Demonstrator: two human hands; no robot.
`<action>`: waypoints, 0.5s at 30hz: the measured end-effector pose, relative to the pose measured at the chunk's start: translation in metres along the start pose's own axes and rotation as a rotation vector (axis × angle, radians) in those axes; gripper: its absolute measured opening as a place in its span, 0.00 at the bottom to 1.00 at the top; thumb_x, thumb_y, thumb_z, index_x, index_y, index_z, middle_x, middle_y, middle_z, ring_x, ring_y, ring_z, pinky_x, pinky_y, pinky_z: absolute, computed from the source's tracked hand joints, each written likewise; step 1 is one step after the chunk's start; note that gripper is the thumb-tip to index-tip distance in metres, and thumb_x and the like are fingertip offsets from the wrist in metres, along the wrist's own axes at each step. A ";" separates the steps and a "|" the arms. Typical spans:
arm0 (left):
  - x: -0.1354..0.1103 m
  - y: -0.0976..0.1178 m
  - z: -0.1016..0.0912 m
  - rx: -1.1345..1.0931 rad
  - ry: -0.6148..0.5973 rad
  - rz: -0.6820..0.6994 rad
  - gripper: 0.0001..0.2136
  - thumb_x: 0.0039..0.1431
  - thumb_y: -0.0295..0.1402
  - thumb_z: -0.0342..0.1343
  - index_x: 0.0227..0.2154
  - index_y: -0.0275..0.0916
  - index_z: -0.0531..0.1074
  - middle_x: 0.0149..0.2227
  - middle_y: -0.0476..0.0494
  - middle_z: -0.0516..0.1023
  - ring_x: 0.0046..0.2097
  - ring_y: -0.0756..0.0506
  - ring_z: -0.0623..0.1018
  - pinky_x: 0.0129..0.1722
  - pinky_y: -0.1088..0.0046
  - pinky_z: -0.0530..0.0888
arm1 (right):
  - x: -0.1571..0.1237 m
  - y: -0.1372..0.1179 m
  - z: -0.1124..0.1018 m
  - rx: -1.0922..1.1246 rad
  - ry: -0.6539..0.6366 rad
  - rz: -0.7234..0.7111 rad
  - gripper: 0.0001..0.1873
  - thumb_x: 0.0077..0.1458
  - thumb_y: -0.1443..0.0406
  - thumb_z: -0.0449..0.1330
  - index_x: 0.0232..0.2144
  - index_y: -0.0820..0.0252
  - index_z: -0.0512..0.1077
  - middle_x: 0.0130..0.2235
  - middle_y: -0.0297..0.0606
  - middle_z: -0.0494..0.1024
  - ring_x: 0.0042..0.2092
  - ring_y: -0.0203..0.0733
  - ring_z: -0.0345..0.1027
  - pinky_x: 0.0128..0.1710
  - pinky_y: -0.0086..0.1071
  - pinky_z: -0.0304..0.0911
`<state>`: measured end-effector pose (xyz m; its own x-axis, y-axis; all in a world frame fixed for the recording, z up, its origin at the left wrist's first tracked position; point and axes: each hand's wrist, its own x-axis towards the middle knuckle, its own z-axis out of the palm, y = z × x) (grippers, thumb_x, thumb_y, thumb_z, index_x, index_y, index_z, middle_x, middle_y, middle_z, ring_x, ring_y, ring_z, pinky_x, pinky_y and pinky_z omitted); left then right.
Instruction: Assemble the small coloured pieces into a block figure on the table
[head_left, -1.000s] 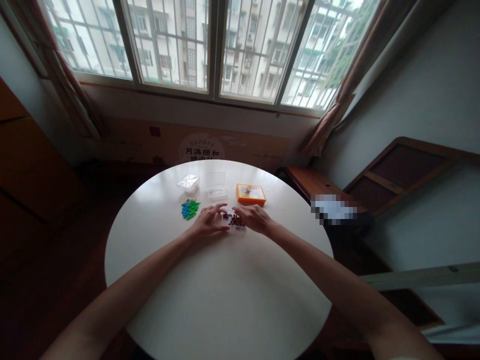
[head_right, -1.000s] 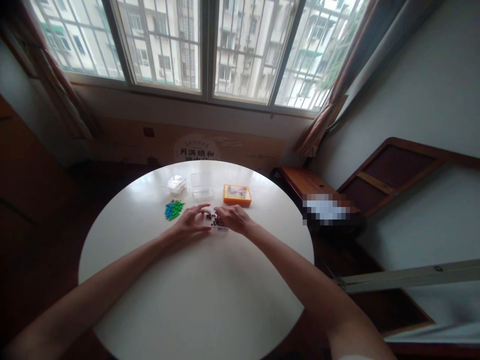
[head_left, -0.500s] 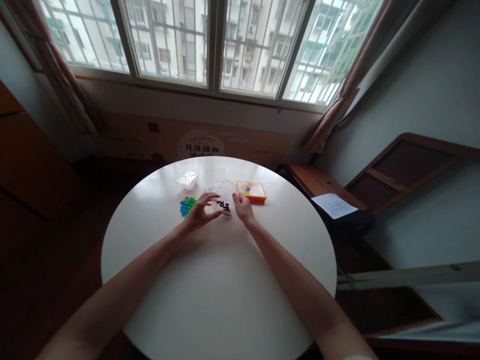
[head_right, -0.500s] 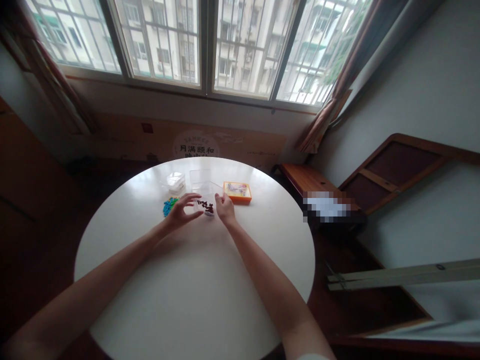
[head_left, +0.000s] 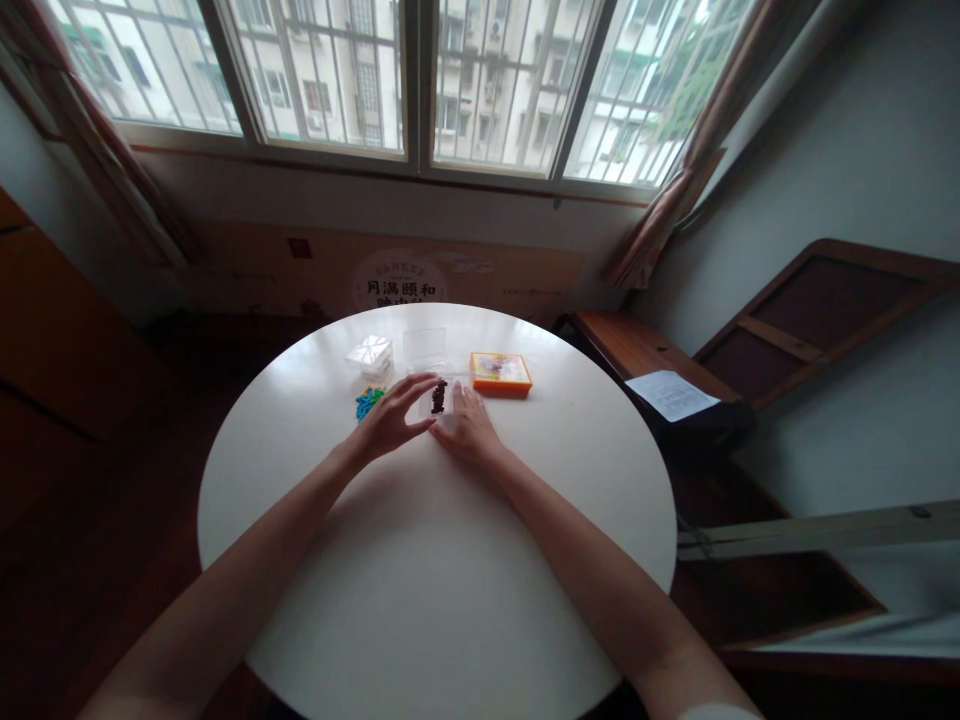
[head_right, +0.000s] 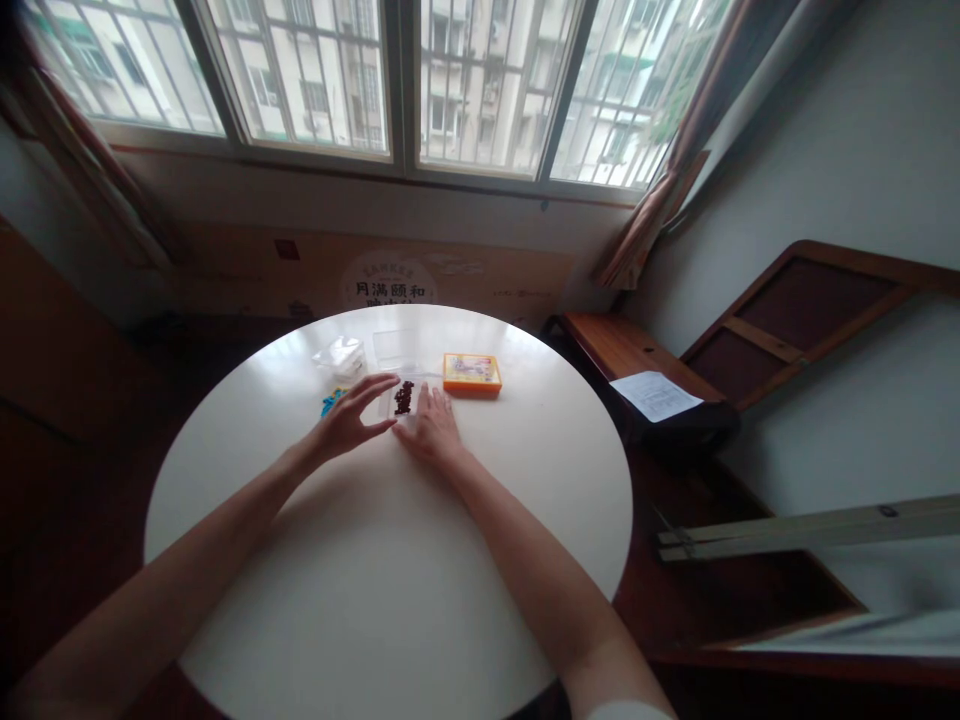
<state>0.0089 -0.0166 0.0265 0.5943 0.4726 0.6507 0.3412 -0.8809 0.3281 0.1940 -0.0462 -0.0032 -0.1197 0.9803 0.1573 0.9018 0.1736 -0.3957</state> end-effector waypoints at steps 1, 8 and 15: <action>0.000 0.002 0.001 0.015 -0.017 0.023 0.28 0.59 0.31 0.58 0.62 0.44 0.59 0.60 0.38 0.65 0.61 0.40 0.67 0.59 0.56 0.70 | 0.000 -0.001 0.001 -0.004 0.006 0.011 0.49 0.55 0.49 0.55 0.65 0.78 0.44 0.66 0.63 0.52 0.69 0.62 0.41 0.66 0.52 0.41; -0.001 0.007 0.004 0.083 -0.055 0.115 0.28 0.60 0.26 0.56 0.63 0.45 0.57 0.61 0.38 0.65 0.61 0.41 0.67 0.59 0.58 0.70 | 0.000 -0.004 0.005 -0.023 0.091 0.020 0.39 0.56 0.52 0.55 0.61 0.75 0.55 0.61 0.61 0.61 0.64 0.58 0.52 0.65 0.49 0.45; 0.003 0.011 -0.003 0.125 -0.179 0.201 0.26 0.62 0.19 0.48 0.61 0.44 0.60 0.63 0.39 0.63 0.65 0.41 0.62 0.61 0.56 0.69 | -0.001 -0.005 0.001 0.007 0.075 -0.009 0.35 0.57 0.51 0.53 0.59 0.69 0.60 0.59 0.56 0.65 0.62 0.56 0.56 0.63 0.47 0.50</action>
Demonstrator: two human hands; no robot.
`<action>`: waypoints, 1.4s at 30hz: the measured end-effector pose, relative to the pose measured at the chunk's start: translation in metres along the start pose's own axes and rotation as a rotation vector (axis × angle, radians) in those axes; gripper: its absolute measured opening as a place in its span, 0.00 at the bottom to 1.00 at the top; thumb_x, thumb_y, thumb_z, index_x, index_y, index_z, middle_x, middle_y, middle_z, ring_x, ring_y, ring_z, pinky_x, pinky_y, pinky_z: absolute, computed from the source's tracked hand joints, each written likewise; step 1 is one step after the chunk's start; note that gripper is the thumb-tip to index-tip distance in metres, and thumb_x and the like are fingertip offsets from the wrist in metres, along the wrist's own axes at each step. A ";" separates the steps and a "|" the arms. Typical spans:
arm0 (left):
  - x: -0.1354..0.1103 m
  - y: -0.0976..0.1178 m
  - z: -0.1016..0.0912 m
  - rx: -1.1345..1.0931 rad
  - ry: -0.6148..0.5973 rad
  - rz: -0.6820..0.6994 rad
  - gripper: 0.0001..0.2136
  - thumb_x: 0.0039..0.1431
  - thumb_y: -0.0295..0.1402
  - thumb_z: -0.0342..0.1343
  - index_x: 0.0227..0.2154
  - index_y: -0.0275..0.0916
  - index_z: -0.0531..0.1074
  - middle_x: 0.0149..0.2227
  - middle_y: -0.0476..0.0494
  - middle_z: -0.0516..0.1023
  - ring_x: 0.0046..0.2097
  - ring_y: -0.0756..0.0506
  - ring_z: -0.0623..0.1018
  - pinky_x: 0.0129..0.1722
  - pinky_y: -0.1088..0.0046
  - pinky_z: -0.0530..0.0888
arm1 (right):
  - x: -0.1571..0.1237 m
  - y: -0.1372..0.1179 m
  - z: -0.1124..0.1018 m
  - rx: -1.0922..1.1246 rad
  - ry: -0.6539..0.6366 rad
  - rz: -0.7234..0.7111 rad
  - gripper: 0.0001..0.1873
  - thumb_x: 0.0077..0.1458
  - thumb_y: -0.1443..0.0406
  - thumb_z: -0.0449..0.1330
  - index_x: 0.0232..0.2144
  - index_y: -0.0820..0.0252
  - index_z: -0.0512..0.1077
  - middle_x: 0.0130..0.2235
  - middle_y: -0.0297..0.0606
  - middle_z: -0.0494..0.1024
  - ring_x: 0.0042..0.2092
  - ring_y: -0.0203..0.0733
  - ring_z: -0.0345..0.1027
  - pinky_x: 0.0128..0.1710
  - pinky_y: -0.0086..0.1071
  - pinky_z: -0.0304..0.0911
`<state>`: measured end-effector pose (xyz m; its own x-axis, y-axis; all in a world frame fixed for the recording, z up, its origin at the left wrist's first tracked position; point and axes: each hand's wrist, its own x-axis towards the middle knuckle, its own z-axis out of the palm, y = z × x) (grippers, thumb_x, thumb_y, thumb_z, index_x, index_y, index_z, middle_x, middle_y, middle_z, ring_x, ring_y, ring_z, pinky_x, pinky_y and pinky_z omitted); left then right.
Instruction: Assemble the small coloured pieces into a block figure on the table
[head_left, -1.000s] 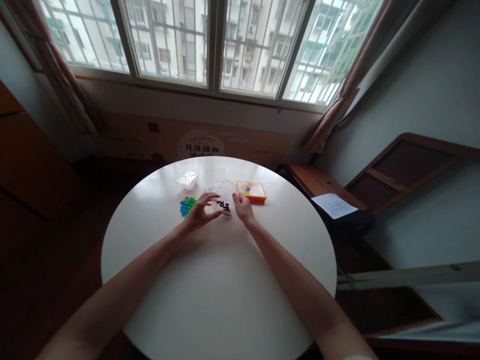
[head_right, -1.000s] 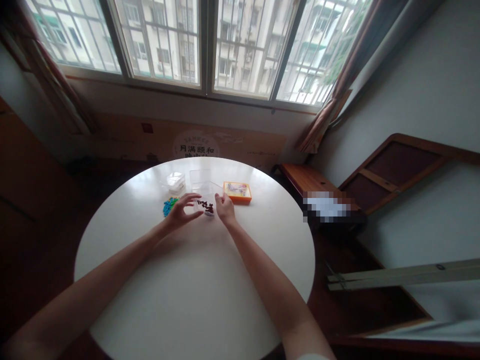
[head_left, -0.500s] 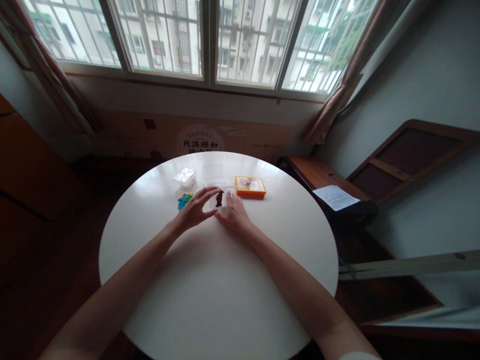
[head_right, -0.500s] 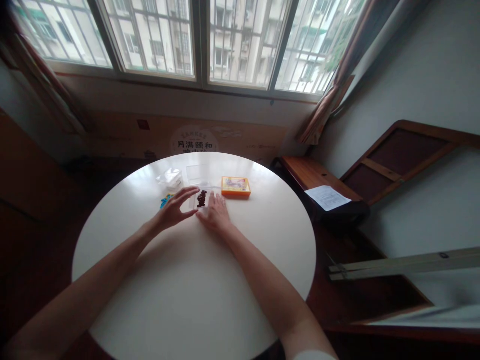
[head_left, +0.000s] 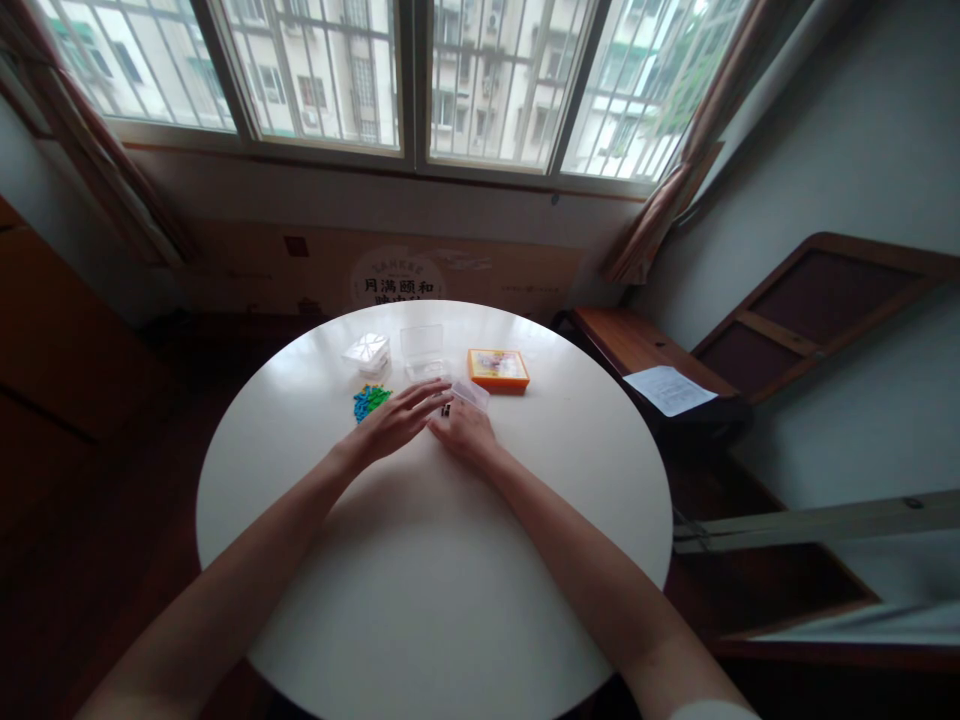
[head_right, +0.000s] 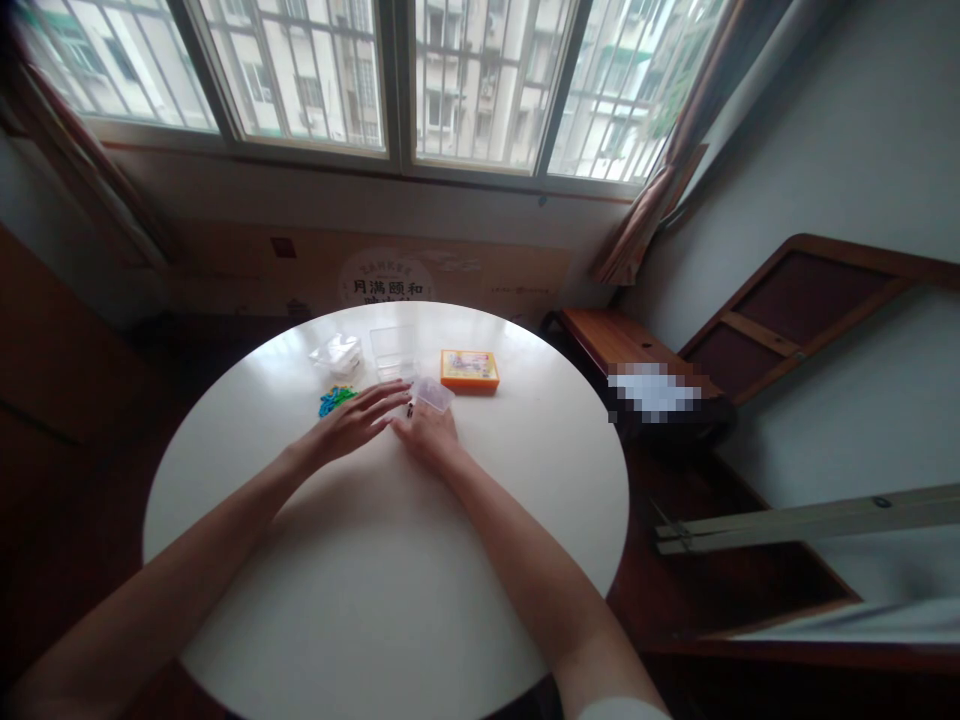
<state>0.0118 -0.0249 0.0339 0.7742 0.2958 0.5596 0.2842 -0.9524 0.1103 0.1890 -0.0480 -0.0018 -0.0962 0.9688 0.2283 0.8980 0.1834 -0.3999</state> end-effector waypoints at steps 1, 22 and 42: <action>0.000 0.000 -0.001 0.005 -0.014 0.020 0.25 0.62 0.18 0.46 0.60 0.44 0.60 0.63 0.40 0.63 0.66 0.42 0.61 0.61 0.56 0.69 | 0.000 0.000 -0.001 0.000 0.005 -0.003 0.34 0.58 0.51 0.52 0.59 0.69 0.61 0.59 0.55 0.66 0.62 0.56 0.56 0.64 0.47 0.49; 0.001 -0.026 -0.001 0.030 0.449 -0.428 0.16 0.57 0.37 0.61 0.46 0.40 0.71 0.54 0.38 0.67 0.58 0.39 0.70 0.55 0.57 0.73 | -0.003 -0.005 -0.003 -0.043 -0.042 0.061 0.44 0.58 0.49 0.52 0.65 0.76 0.48 0.65 0.58 0.55 0.68 0.55 0.45 0.67 0.44 0.39; 0.044 -0.051 0.039 -0.036 0.116 -0.951 0.25 0.55 0.34 0.61 0.55 0.32 0.68 0.55 0.33 0.73 0.56 0.36 0.73 0.57 0.61 0.69 | -0.003 -0.004 -0.004 -0.017 -0.042 0.050 0.44 0.58 0.49 0.52 0.65 0.77 0.49 0.66 0.58 0.54 0.68 0.56 0.45 0.67 0.44 0.39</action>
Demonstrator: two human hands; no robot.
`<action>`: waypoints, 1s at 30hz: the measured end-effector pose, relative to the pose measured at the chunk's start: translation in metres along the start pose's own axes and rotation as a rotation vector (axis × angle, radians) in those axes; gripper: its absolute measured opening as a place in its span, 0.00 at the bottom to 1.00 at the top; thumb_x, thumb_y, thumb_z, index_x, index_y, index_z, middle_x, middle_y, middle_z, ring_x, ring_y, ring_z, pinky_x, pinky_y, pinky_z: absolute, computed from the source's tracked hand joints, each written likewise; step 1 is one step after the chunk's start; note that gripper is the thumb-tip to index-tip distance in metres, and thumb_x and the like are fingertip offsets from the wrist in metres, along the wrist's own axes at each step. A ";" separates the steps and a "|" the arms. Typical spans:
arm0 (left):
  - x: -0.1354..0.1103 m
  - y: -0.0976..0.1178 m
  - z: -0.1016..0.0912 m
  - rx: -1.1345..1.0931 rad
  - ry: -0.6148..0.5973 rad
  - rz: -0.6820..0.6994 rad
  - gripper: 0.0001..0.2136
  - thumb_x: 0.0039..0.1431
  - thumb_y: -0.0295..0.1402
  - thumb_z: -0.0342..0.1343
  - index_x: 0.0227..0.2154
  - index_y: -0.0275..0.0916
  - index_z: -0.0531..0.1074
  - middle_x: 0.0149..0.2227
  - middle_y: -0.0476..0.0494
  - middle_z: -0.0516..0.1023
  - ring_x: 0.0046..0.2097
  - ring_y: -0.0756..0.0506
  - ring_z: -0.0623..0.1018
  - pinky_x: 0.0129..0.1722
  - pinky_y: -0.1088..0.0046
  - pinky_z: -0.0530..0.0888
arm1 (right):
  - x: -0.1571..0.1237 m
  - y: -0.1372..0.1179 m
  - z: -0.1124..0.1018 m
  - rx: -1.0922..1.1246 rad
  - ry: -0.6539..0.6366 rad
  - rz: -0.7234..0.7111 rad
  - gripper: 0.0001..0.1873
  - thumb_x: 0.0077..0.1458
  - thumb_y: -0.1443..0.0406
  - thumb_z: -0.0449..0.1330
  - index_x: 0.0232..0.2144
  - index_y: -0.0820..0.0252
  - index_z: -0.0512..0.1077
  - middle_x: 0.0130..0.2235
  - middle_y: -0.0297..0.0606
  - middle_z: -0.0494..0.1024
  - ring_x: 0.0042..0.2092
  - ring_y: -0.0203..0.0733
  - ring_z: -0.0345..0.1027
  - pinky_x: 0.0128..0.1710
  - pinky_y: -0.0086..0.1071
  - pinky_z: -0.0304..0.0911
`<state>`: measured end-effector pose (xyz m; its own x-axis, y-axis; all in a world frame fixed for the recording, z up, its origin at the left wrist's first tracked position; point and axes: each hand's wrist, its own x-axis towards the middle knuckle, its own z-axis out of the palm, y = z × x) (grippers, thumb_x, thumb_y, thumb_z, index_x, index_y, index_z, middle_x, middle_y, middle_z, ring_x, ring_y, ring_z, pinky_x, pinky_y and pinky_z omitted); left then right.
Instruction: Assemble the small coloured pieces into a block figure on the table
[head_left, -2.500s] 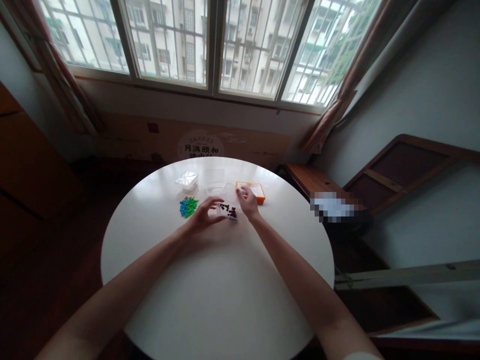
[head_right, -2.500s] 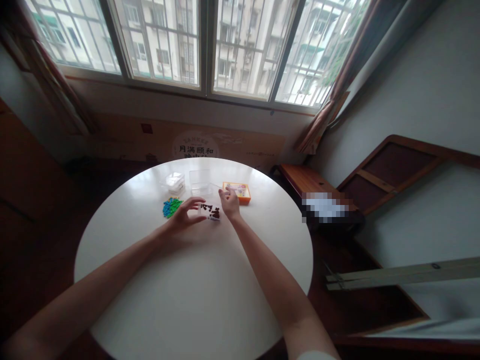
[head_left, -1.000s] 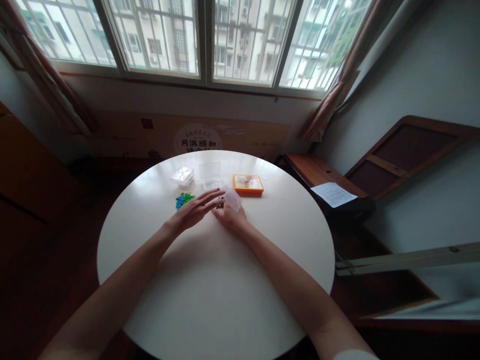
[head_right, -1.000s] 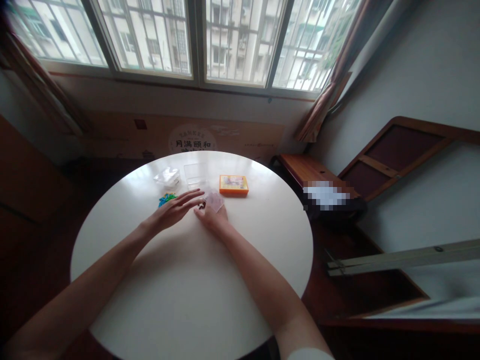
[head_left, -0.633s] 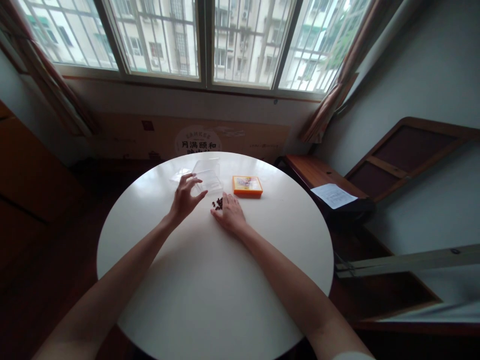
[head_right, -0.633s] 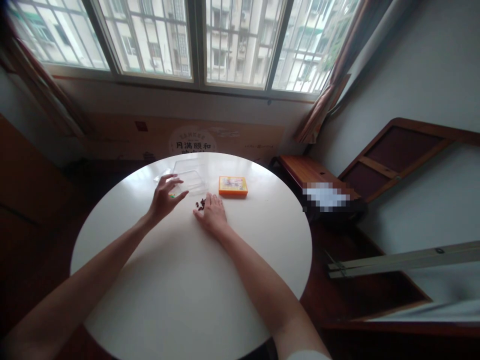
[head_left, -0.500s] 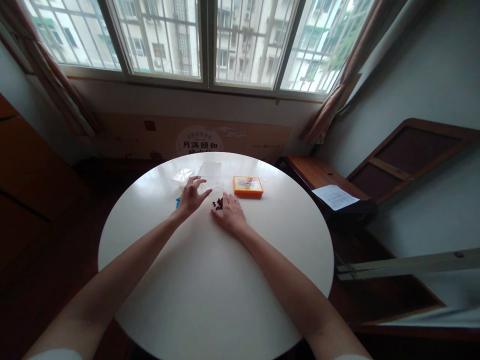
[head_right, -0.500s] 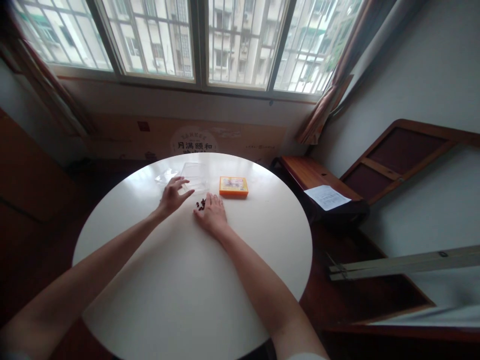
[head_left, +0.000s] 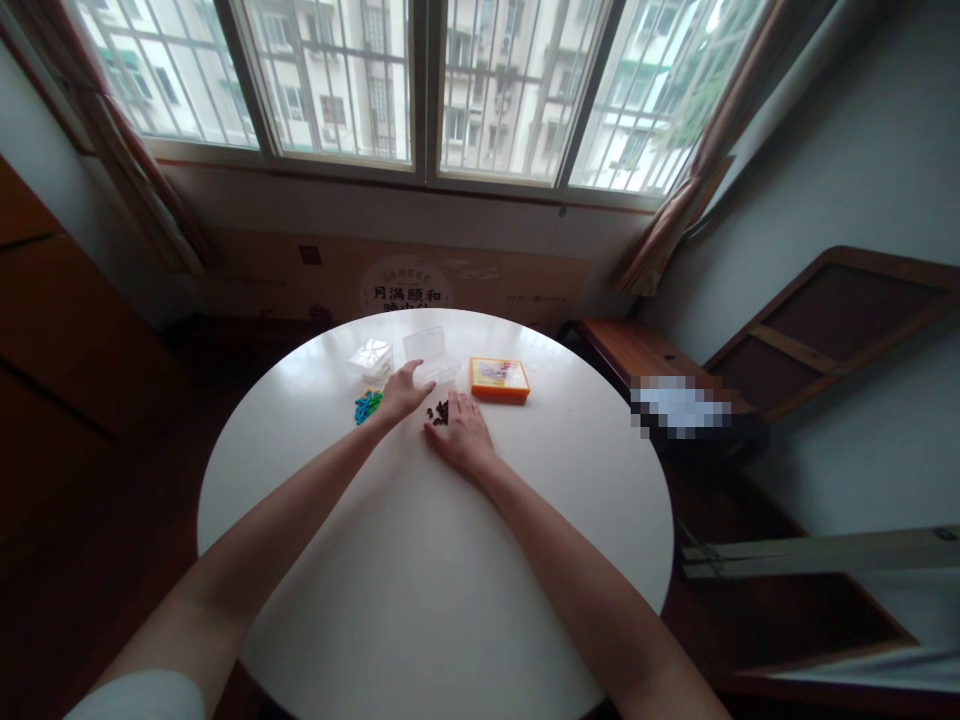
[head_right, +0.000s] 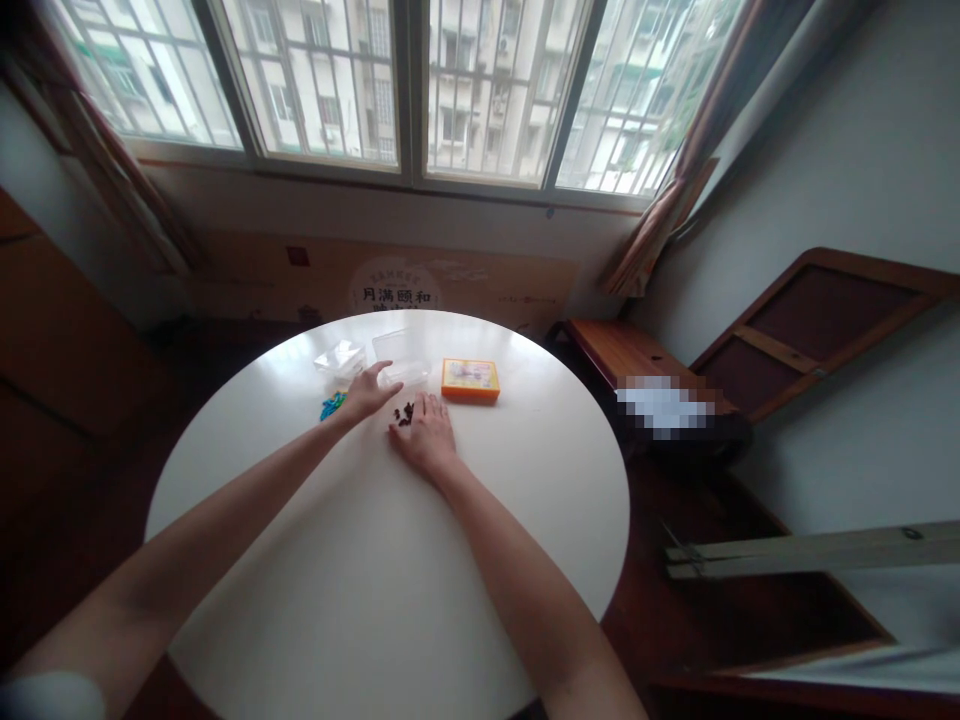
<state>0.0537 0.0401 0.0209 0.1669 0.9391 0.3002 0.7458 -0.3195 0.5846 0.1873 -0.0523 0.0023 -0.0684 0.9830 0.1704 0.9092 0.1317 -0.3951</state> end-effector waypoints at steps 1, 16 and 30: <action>-0.003 0.000 -0.003 -0.013 0.002 -0.006 0.25 0.55 0.35 0.61 0.55 0.33 0.68 0.54 0.33 0.74 0.55 0.35 0.74 0.55 0.60 0.70 | 0.000 0.000 0.000 -0.004 -0.003 -0.003 0.44 0.59 0.50 0.52 0.65 0.77 0.49 0.66 0.58 0.54 0.68 0.55 0.45 0.67 0.44 0.39; -0.046 -0.110 -0.059 -0.080 0.139 0.091 0.29 0.63 0.54 0.38 0.39 0.35 0.77 0.46 0.34 0.78 0.48 0.38 0.77 0.51 0.62 0.72 | 0.015 -0.021 0.006 -0.057 -0.179 -0.170 0.41 0.61 0.51 0.49 0.65 0.76 0.50 0.67 0.59 0.49 0.69 0.56 0.40 0.68 0.44 0.40; -0.040 -0.109 -0.066 -0.240 0.005 0.034 0.44 0.55 0.67 0.32 0.51 0.33 0.73 0.54 0.32 0.74 0.57 0.36 0.72 0.59 0.58 0.66 | 0.058 -0.096 0.054 0.052 -0.094 -0.157 0.39 0.65 0.49 0.39 0.63 0.76 0.53 0.66 0.59 0.54 0.68 0.54 0.44 0.67 0.46 0.42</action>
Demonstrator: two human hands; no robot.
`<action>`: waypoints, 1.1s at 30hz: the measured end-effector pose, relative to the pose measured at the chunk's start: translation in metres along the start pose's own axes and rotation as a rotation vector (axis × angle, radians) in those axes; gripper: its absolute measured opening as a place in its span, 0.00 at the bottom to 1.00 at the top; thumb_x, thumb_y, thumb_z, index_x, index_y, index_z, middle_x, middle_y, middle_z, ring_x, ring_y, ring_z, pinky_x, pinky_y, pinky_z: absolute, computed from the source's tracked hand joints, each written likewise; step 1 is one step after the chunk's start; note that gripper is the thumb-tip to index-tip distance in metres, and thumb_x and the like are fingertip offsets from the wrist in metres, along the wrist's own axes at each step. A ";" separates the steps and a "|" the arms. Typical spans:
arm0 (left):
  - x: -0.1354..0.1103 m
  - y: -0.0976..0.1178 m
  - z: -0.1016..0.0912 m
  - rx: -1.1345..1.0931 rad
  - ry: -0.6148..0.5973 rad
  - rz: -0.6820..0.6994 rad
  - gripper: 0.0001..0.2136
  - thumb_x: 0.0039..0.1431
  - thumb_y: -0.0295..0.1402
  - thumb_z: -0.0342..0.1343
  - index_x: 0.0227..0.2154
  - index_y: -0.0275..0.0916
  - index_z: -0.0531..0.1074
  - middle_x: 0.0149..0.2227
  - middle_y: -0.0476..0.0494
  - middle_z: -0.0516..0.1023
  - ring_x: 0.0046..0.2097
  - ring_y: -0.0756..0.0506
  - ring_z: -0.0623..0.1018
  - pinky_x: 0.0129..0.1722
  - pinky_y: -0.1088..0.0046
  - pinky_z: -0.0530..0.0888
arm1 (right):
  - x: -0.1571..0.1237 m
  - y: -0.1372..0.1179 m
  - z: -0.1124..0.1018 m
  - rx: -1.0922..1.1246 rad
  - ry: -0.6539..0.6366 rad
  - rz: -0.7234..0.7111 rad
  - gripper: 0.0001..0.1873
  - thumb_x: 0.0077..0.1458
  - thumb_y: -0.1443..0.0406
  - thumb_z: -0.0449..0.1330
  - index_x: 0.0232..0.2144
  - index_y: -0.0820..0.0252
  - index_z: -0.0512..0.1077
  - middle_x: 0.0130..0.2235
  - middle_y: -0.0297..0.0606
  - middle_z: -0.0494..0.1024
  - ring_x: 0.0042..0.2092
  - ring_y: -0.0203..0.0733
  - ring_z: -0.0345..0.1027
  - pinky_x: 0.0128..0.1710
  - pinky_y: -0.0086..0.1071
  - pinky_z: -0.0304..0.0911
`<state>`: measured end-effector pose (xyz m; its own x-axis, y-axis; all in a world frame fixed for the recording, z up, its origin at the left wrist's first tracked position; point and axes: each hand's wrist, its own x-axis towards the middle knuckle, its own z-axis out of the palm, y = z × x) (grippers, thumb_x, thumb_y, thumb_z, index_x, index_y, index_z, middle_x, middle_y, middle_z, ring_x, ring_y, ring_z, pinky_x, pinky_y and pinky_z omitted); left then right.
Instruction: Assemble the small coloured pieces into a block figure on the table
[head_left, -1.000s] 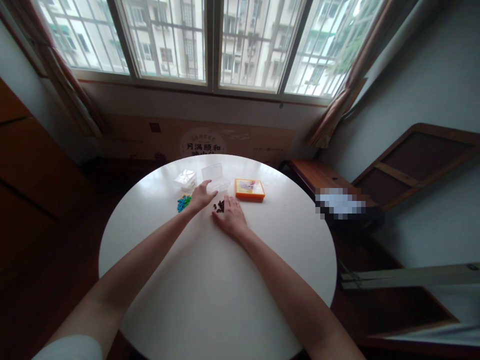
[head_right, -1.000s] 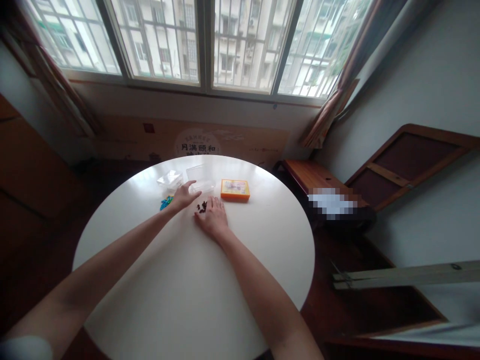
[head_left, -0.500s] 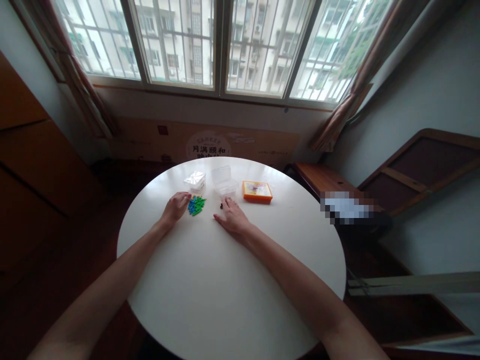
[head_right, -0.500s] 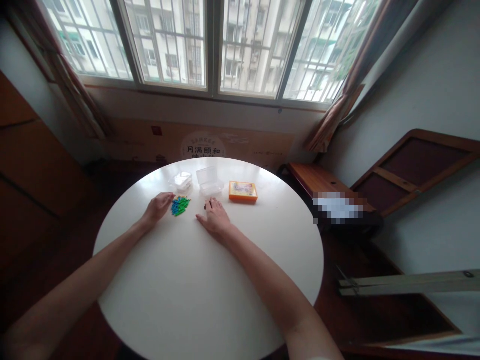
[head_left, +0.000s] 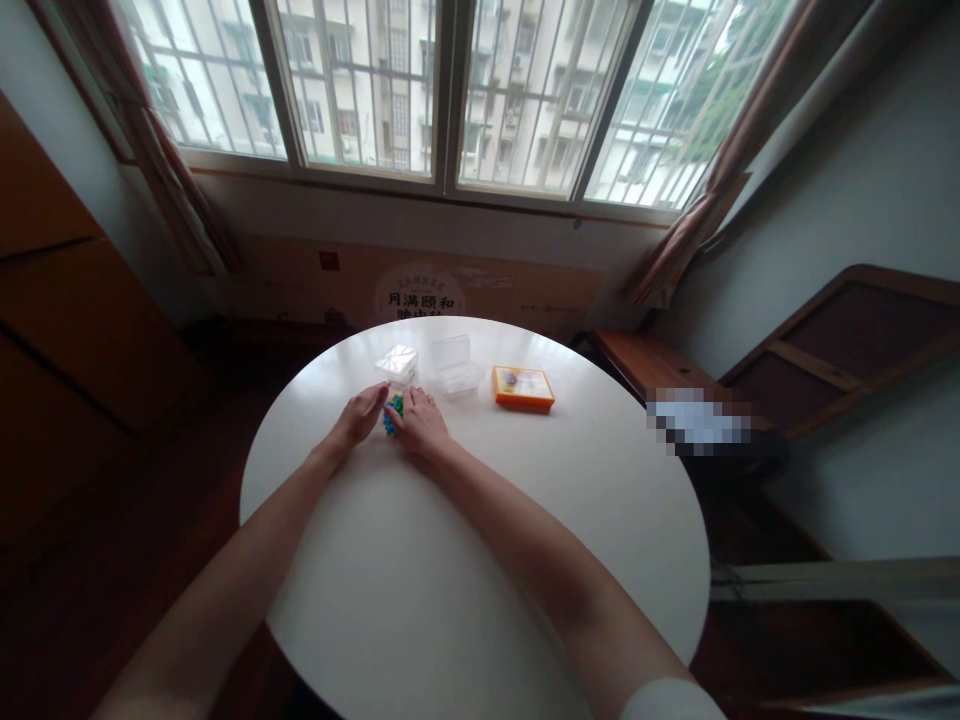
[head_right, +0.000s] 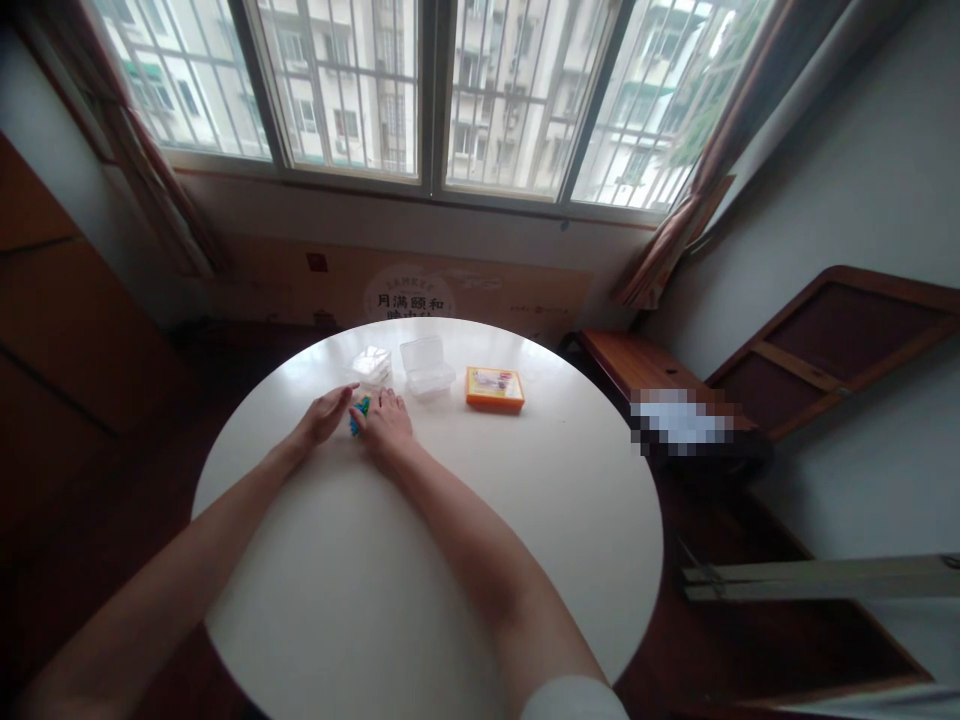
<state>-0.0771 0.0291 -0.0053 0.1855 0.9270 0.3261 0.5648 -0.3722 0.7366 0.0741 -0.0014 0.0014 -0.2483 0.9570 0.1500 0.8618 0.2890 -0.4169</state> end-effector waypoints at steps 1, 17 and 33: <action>0.000 0.000 -0.001 -0.011 -0.004 -0.001 0.45 0.54 0.68 0.32 0.50 0.32 0.73 0.54 0.31 0.74 0.57 0.35 0.72 0.58 0.58 0.66 | 0.003 -0.003 0.002 0.009 0.008 -0.009 0.38 0.65 0.49 0.40 0.63 0.76 0.54 0.65 0.59 0.55 0.68 0.54 0.45 0.67 0.46 0.42; -0.001 0.001 0.001 -0.060 -0.031 0.052 0.38 0.56 0.66 0.35 0.43 0.38 0.77 0.54 0.36 0.75 0.60 0.37 0.70 0.61 0.57 0.64 | -0.002 0.039 -0.056 0.019 0.364 -0.123 0.22 0.61 0.71 0.46 0.52 0.63 0.71 0.53 0.45 0.72 0.54 0.47 0.61 0.57 0.40 0.58; -0.007 0.016 -0.003 -0.120 0.136 0.172 0.32 0.61 0.59 0.40 0.44 0.35 0.75 0.48 0.33 0.76 0.53 0.38 0.74 0.56 0.57 0.69 | -0.007 0.091 -0.072 -0.071 0.248 -0.081 0.14 0.62 0.68 0.52 0.48 0.61 0.73 0.47 0.46 0.72 0.48 0.44 0.69 0.49 0.37 0.66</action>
<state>-0.0720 0.0163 0.0054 0.1561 0.8377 0.5234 0.4331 -0.5343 0.7259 0.1858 0.0168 0.0271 -0.2095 0.8925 0.3994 0.8743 0.3539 -0.3322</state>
